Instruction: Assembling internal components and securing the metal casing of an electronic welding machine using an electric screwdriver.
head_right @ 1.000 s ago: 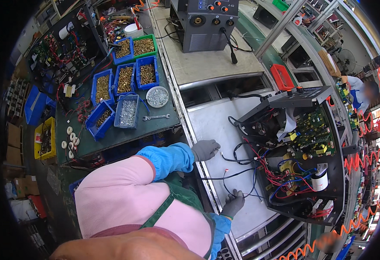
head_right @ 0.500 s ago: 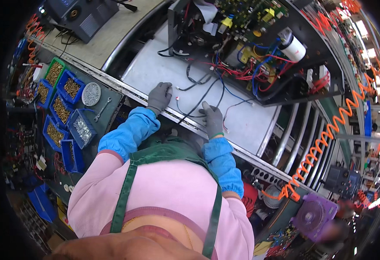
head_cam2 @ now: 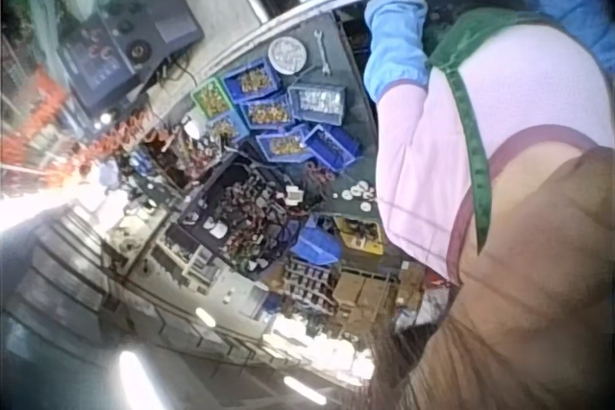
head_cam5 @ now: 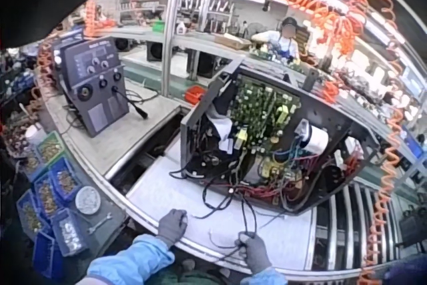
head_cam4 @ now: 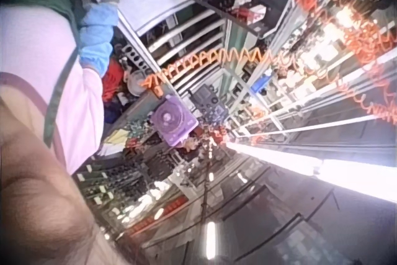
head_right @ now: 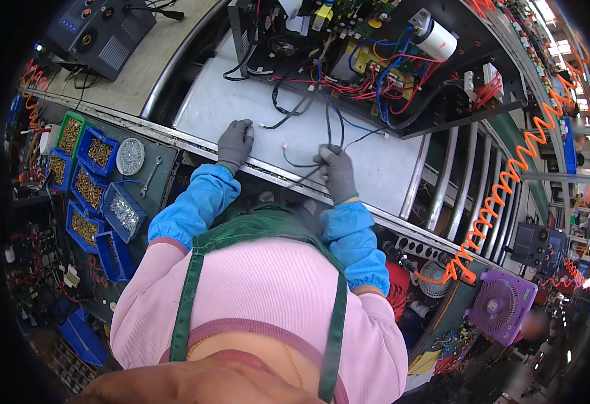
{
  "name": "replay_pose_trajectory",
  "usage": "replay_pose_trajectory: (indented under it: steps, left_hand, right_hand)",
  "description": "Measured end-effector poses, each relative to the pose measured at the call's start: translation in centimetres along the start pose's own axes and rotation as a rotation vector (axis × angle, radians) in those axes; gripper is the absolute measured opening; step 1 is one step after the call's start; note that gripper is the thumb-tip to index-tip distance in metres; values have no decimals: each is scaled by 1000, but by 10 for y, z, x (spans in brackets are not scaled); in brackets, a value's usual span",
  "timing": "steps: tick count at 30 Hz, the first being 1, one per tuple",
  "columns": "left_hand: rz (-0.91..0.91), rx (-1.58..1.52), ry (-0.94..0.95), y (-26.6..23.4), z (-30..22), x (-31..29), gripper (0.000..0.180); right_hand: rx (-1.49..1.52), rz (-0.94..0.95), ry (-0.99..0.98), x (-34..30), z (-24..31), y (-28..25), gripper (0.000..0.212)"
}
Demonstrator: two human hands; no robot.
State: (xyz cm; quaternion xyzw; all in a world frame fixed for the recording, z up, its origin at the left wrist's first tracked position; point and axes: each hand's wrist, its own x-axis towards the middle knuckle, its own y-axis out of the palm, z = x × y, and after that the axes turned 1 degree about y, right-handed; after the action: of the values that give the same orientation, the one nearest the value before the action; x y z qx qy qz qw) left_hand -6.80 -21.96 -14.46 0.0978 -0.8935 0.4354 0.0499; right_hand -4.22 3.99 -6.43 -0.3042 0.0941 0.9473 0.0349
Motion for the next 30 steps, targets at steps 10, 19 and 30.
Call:
replay_pose_trajectory:
  steps: [10,19,30]
  left_hand:
    - [1,4,48,6,-1,9,21]
    - [-105,12,147,49,51,-9,32]
    - [-14,-45,23,-1,1,-6,22]
  right_hand:
    - [-986,-563,-228,62,22,-74,93]
    - [-1354,-96,-866,106,-5,-67,78]
    - [-967,-374,-255,89,-1,-56,41]
